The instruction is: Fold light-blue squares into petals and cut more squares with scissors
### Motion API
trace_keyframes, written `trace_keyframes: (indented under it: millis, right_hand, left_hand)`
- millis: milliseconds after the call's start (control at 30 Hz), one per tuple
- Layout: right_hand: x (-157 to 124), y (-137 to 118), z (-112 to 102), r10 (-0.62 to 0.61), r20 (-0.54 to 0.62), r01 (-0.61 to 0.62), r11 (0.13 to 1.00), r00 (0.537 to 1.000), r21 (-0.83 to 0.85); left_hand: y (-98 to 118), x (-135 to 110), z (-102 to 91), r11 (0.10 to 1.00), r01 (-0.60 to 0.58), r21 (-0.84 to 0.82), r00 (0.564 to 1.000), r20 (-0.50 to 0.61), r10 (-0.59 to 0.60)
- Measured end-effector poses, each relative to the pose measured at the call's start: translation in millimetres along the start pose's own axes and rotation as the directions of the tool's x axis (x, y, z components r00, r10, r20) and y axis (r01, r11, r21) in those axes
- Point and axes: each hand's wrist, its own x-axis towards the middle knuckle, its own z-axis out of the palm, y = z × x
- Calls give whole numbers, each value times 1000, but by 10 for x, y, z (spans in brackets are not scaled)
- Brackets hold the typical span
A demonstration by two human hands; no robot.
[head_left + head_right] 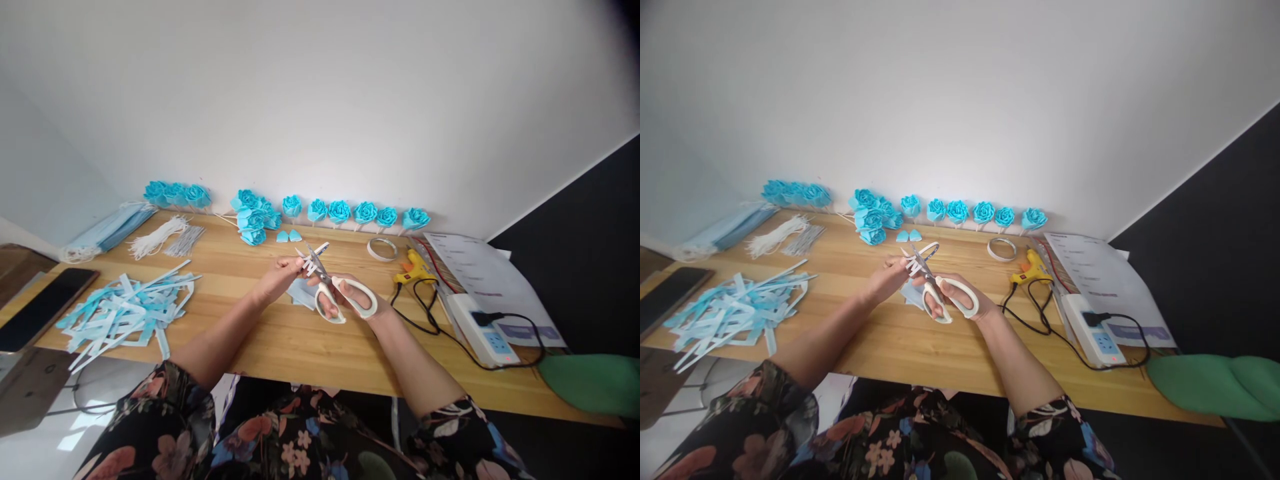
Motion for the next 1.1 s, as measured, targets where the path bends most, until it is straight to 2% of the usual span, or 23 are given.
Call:
trace_keyframes:
  millis: [167,333,500,600,700,867,1000,1100]
  right_hand:
    - [7,4,28,9,-25,-9,1000,1000,22]
    - [16,45,22,55,-43,-50,993,998,111]
    - [37,30,22,43,-58,-30,980,997,196]
    - [43,7,36,58,-82,-38,975,995,218]
    - [43,-1,57,63,-96,-42,977,993,207]
    - [25,5,61,67,-121,-47,986,990,159]
    - [17,-22,71,79,-144,-65,993,986,101]
    - [33,-54,126,124,-110,-121,992,986,32]
  left_hand:
    - [0,-8,-8,997,-10,74,1000,-24,12]
    - [36,-15,0,993,-30,116,998,-56,37]
    - [82,-26,28,997,-52,48,999,4,52]
    - [85,-23,30,998,-51,24,999,-18,52]
    - [94,-21,20,995,-15,96,997,-72,22]
    - [145,-31,4,973,-10,231,996,-79,30]
    - [147,-24,-1,975,-21,223,995,-90,42]
    - [123,-2,-9,985,-4,170,987,-159,32]
